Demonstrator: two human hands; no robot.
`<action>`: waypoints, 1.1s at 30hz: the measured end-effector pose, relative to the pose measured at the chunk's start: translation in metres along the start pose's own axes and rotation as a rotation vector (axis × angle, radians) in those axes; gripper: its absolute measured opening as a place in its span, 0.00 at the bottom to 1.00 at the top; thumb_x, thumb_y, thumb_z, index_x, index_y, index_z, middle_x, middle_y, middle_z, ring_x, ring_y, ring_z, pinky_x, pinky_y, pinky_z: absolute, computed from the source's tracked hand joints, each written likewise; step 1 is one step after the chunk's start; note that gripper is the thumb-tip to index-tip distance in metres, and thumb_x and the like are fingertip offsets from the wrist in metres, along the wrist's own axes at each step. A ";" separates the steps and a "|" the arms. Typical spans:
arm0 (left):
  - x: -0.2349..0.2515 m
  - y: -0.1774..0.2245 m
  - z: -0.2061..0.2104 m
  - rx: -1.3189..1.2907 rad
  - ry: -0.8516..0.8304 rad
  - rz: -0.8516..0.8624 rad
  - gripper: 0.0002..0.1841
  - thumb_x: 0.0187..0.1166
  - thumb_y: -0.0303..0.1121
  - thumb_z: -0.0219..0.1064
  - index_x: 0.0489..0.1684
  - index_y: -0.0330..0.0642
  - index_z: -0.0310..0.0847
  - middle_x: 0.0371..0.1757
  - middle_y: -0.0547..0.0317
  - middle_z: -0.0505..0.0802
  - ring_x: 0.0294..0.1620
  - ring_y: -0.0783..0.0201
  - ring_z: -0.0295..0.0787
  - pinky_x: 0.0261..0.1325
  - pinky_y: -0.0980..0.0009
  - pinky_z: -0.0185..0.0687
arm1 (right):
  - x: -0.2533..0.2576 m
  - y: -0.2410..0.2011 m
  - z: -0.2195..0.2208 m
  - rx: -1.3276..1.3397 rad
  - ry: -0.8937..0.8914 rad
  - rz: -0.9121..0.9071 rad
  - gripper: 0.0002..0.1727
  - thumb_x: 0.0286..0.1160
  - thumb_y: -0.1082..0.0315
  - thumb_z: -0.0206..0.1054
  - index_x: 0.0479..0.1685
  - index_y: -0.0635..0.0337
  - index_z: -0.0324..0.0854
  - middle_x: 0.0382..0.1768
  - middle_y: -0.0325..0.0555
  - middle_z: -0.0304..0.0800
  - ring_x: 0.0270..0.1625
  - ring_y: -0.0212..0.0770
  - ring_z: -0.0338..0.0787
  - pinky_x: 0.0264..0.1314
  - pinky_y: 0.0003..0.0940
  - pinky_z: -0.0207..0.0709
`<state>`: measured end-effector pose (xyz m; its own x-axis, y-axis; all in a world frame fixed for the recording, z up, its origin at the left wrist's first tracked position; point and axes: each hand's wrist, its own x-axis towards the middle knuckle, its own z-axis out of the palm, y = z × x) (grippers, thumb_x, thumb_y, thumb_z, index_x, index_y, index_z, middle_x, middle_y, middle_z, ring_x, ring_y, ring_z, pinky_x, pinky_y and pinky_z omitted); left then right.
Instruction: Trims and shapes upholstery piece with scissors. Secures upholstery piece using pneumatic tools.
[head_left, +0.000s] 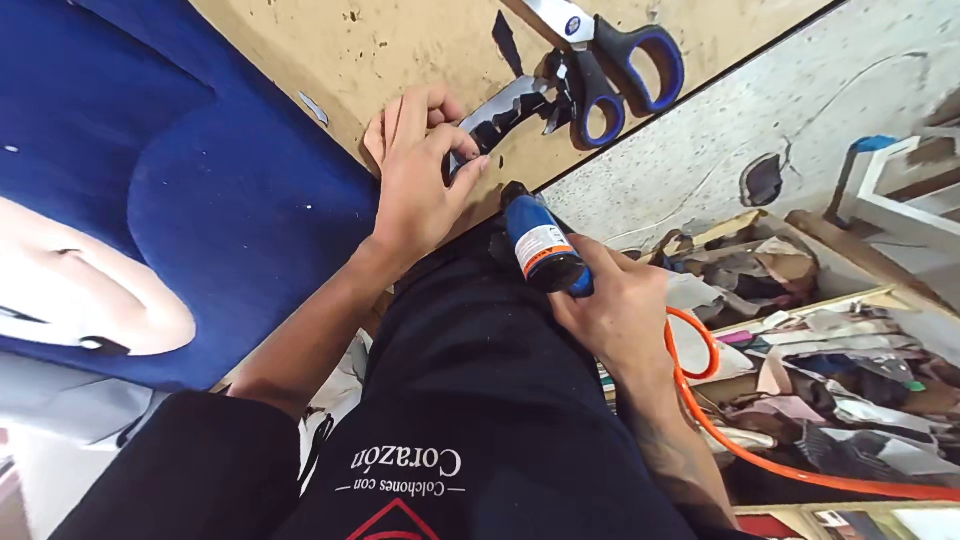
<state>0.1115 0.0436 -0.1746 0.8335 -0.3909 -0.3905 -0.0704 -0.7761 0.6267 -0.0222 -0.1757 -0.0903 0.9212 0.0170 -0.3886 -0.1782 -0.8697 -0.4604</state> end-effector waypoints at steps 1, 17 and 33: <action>0.002 0.001 -0.003 0.019 -0.033 -0.003 0.14 0.77 0.53 0.70 0.41 0.56 0.92 0.70 0.60 0.83 0.78 0.56 0.70 0.82 0.44 0.48 | 0.000 -0.001 0.000 0.001 0.004 0.002 0.22 0.73 0.54 0.68 0.56 0.62 0.87 0.30 0.52 0.92 0.26 0.50 0.90 0.23 0.48 0.76; 0.013 0.008 -0.008 0.120 -0.157 0.006 0.11 0.76 0.50 0.69 0.40 0.54 0.84 0.73 0.54 0.77 0.80 0.46 0.63 0.74 0.40 0.54 | -0.002 0.001 0.005 0.002 0.014 0.025 0.22 0.71 0.55 0.68 0.55 0.63 0.87 0.28 0.52 0.91 0.24 0.51 0.89 0.21 0.50 0.75; 0.013 0.001 -0.010 0.112 -0.129 0.044 0.20 0.76 0.57 0.70 0.53 0.53 0.88 0.73 0.54 0.79 0.76 0.49 0.69 0.71 0.44 0.60 | -0.003 0.001 0.005 0.030 0.024 0.040 0.22 0.71 0.55 0.69 0.55 0.63 0.87 0.29 0.52 0.92 0.26 0.51 0.90 0.23 0.50 0.77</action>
<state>0.1273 0.0424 -0.1721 0.7514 -0.4808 -0.4519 -0.1721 -0.8040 0.5692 -0.0269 -0.1742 -0.0936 0.9213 -0.0293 -0.3878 -0.2246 -0.8542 -0.4690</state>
